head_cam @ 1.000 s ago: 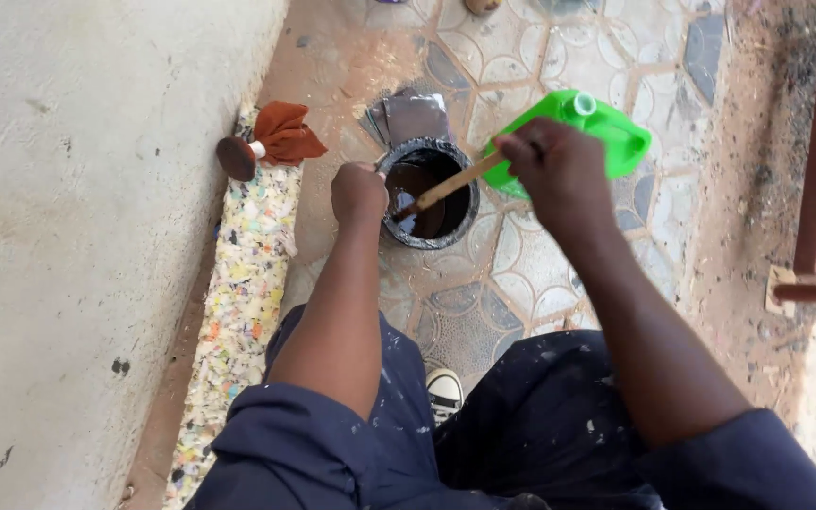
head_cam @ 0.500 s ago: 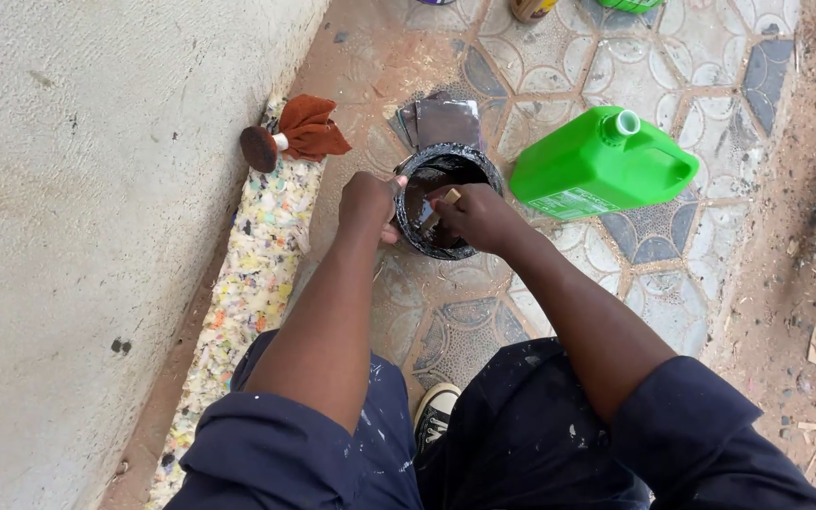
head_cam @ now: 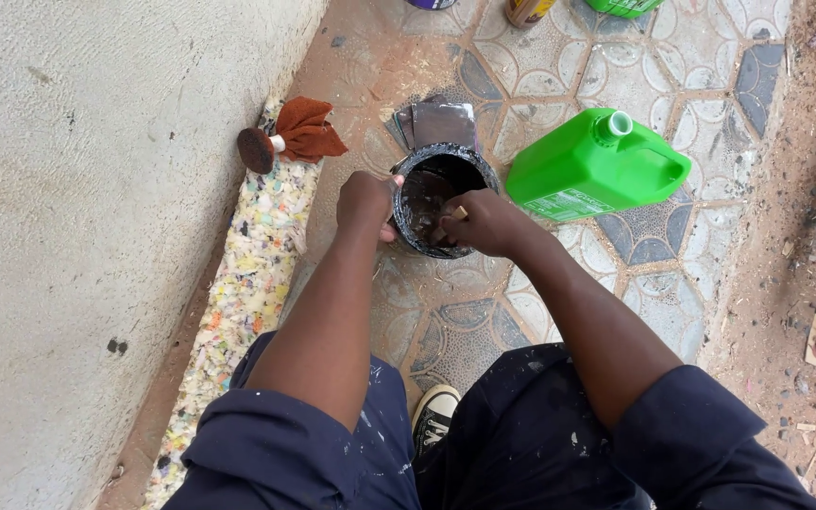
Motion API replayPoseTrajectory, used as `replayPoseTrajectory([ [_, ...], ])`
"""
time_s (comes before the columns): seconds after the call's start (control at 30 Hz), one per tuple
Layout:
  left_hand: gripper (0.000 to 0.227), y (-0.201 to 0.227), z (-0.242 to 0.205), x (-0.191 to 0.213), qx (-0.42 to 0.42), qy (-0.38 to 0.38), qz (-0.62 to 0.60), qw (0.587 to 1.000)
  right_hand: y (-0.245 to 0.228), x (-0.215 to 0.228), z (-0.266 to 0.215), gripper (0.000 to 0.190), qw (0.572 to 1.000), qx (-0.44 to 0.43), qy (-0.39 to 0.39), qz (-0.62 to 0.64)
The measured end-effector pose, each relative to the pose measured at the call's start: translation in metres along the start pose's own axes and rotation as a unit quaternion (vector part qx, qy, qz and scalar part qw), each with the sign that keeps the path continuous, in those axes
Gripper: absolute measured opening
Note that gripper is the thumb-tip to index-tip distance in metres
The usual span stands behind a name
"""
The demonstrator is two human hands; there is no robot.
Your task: Mixing wood stain with solvent and applying it to a wooden furniture frame using a sponge
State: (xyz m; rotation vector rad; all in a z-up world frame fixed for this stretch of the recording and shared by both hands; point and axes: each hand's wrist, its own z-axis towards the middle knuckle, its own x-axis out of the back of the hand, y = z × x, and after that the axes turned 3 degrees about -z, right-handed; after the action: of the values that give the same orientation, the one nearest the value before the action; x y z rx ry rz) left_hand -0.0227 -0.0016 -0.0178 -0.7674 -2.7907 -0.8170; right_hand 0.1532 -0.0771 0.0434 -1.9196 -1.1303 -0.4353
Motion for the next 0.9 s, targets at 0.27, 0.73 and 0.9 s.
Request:
replayPoseTrajectory([
  [0.27, 0.043, -0.001, -0.001, 0.001, -0.003, -0.007, -0.012, 1.0, 0.047, -0.01, 0.027, 0.031, 0.982, -0.017, 0.101, -0.158],
  [0.73, 0.05, 0.005, -0.014, 0.013, 0.013, -0.037, -0.06, 0.997, 0.036, -0.023, 0.026, 0.033, 0.987, -0.036, 0.06, -0.145],
  [0.9, 0.05, 0.002, -0.006, 0.013, 0.007, -0.038, -0.059, 0.998, -0.01, -0.007, -0.001, 0.034, 0.996, -0.001, 0.089, 0.031],
])
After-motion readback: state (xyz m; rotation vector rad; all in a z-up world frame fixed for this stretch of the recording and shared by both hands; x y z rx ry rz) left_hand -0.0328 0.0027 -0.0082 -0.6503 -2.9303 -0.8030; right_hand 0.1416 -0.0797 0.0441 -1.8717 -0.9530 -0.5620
